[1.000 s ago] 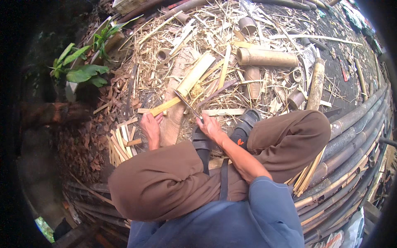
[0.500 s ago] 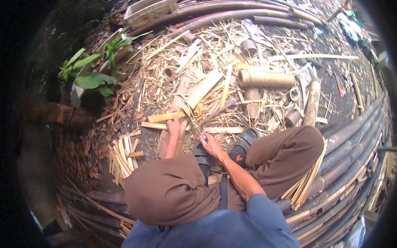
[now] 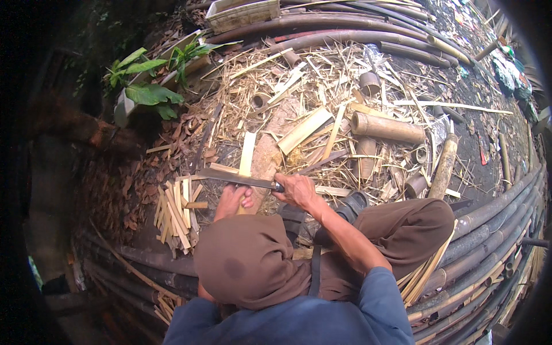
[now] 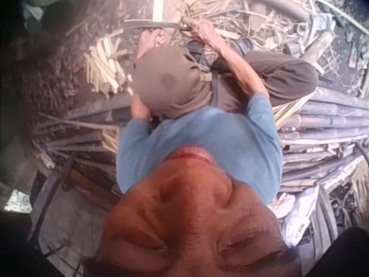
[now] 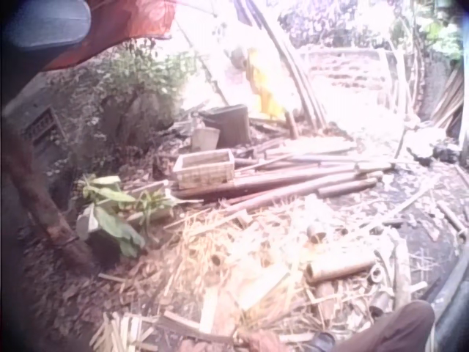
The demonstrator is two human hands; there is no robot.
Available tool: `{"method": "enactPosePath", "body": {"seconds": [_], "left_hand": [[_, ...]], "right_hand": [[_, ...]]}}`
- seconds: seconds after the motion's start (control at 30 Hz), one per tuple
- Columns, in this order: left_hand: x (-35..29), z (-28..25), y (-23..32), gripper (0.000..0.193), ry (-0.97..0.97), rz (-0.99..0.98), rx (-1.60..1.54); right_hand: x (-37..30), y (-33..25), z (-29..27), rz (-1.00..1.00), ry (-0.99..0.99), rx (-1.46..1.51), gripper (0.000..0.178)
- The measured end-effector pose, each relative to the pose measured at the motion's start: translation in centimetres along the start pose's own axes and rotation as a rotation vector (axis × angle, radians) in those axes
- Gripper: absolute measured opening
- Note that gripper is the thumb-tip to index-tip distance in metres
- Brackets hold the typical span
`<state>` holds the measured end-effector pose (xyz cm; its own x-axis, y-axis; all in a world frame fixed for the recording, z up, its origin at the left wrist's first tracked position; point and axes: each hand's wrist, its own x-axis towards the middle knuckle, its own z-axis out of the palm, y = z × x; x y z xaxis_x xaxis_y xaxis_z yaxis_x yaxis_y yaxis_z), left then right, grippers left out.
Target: The person sits on the ground and uses a machete to split bamboo strips into smaller pieces. They repeatedly position the bamboo, strike it with the machete, and separate the resulting strips.
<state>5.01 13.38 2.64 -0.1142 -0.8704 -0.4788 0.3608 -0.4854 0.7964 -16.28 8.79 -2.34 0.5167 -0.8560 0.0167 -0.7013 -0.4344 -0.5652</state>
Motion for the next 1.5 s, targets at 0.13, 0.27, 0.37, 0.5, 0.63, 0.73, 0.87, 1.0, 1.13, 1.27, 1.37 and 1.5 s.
{"method": "enactPosePath", "body": {"seconds": [0.13, 0.27, 0.37, 0.5, 0.63, 0.73, 0.87, 1.0, 1.13, 1.27, 1.37, 1.5], "left_hand": [[-4.2, 2.6, -0.6, 0.038, 0.022, 0.124, 0.235], [-5.0, -1.1, -2.0, 0.04, 0.097, 0.054, 0.215], [-0.9, -1.5, -3.4, 0.035, 0.292, 0.23, 0.572], [-0.9, 2.3, -1.0, 0.028, 0.415, 0.253, 0.636], [-2.5, 1.7, -1.9, 0.022, 0.426, 0.24, 0.64], [-5.7, -1.6, -4.0, 0.02, 0.479, 0.303, 0.469], [-7.5, -13.6, -5.0, 0.019, 0.928, 0.288, 0.806], [-6.0, -22.9, -5.2, 0.025, 1.117, 0.353, 1.215], [2.0, -18.6, -4.7, 0.05, 0.804, 0.614, 1.344], [10.3, -15.2, -7.3, 0.047, 0.426, 0.732, 1.655], [13.2, -13.5, -5.0, 0.037, 0.171, 0.396, 1.823], [13.6, -14.7, -1.5, 0.017, 0.231, 0.735, 1.451]], "right_hand": [[3.2, 9.0, -0.9, 0.38, 0.213, -0.069, 0.034], [2.8, 8.0, -5.3, 0.333, 0.209, -0.04, 0.025], [0.9, 2.6, -5.5, 0.15, 0.099, 0.088, 0.019], [-1.2, -0.4, -3.7, -0.046, 0.085, -0.116, 0.028], [0.4, 3.2, -1.8, 0.112, 0.068, -0.122, 0.033], [2.7, 11.1, -3.4, 0.471, 0.27, -0.06, 0.038], [0.8, 7.9, -8.4, 0.476, 0.367, 0.151, 0.034], [-1.5, 5.3, -8.7, 0.518, 0.258, 0.2, 0.029], [-3.2, 2.9, -7.6, 0.568, 0.202, 0.437, 0.022], [-4.6, -0.5, -5.9, 0.631, 0.109, 0.599, 0.025], [-6.7, -0.6, -4.6, 0.691, 0.101, 0.61, 0.029], [-9.2, -0.5, -3.4, 0.773, 0.106, 0.602, 0.028]]}}
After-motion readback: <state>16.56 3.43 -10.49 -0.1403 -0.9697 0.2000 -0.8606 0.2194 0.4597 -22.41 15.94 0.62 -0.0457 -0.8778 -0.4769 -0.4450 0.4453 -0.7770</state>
